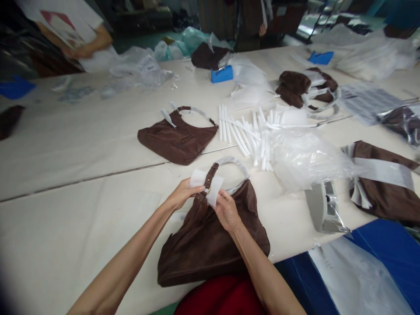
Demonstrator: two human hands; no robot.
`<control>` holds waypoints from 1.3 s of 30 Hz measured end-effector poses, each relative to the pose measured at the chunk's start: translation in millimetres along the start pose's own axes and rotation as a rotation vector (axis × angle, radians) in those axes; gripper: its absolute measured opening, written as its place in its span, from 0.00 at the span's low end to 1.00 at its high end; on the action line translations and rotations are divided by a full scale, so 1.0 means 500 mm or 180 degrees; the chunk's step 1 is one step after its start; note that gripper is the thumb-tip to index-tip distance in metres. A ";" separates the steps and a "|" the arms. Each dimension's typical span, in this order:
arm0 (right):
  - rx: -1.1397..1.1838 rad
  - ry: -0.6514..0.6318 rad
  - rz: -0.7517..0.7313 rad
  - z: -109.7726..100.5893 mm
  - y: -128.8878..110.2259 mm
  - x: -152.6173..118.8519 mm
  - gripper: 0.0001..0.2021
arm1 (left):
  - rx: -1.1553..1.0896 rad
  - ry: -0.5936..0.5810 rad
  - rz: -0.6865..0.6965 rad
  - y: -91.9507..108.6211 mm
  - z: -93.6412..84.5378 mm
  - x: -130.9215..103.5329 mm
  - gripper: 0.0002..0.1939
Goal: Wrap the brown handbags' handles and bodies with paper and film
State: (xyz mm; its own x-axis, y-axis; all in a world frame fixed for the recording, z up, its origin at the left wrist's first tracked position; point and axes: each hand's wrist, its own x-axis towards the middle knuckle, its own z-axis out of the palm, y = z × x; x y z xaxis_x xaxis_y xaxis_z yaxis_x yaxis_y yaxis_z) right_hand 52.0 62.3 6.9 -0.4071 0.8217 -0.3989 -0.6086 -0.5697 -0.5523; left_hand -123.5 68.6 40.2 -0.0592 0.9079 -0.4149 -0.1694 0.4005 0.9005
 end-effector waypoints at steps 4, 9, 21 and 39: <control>-0.0090 0.0376 -0.0278 0.034 0.039 0.020 0.14 | 0.0124 0.0370 0.0250 -0.011 0.018 -0.003 0.22; -0.0245 0.0551 -0.0427 0.070 0.071 0.045 0.18 | 0.0716 0.0805 0.0460 -0.025 0.019 -0.004 0.14; -0.0917 0.0949 -0.0545 0.084 0.075 0.068 0.17 | 0.0668 0.0299 0.0161 0.015 -0.005 0.015 0.20; -0.0958 0.0814 -0.0582 0.063 0.097 0.057 0.20 | 0.0431 -0.0778 -0.0293 0.028 -0.064 0.022 0.23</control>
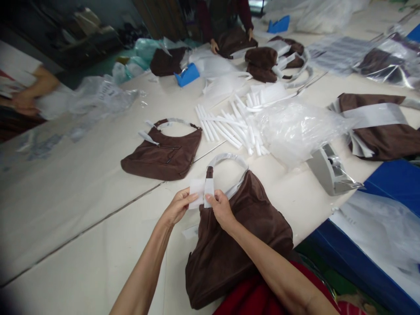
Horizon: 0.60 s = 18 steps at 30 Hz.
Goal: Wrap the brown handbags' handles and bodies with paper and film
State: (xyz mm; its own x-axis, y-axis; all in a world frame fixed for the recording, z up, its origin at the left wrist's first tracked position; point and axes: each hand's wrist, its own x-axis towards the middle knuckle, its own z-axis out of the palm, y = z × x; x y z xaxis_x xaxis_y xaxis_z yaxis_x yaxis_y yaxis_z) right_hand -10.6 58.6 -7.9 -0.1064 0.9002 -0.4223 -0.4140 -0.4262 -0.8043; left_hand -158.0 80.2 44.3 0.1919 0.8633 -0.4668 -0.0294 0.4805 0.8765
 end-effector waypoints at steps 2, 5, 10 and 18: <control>-0.0181 0.0056 -0.0058 -0.004 0.003 0.002 0.20 | -0.0004 0.0088 0.0073 -0.024 0.003 0.000 0.22; -0.0525 0.0128 -0.0072 -0.005 0.002 0.012 0.18 | 0.0309 0.0612 0.0264 -0.050 0.030 0.008 0.20; -0.1019 0.0545 -0.0165 0.003 -0.009 0.021 0.16 | 0.0682 0.1467 0.0584 -0.044 0.074 0.002 0.16; -0.0461 -0.0056 -0.0264 0.004 -0.019 0.002 0.17 | -0.1565 0.0526 -0.0046 -0.070 0.007 0.028 0.15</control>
State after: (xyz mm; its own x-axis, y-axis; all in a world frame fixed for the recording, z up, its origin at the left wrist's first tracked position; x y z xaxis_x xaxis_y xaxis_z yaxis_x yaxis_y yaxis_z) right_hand -8.7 63.9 0.2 -0.0936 0.9337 -0.3457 -0.2874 -0.3577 -0.8885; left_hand -150.8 75.1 7.3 0.0392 0.8497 -0.5257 -0.4928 0.4742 0.7296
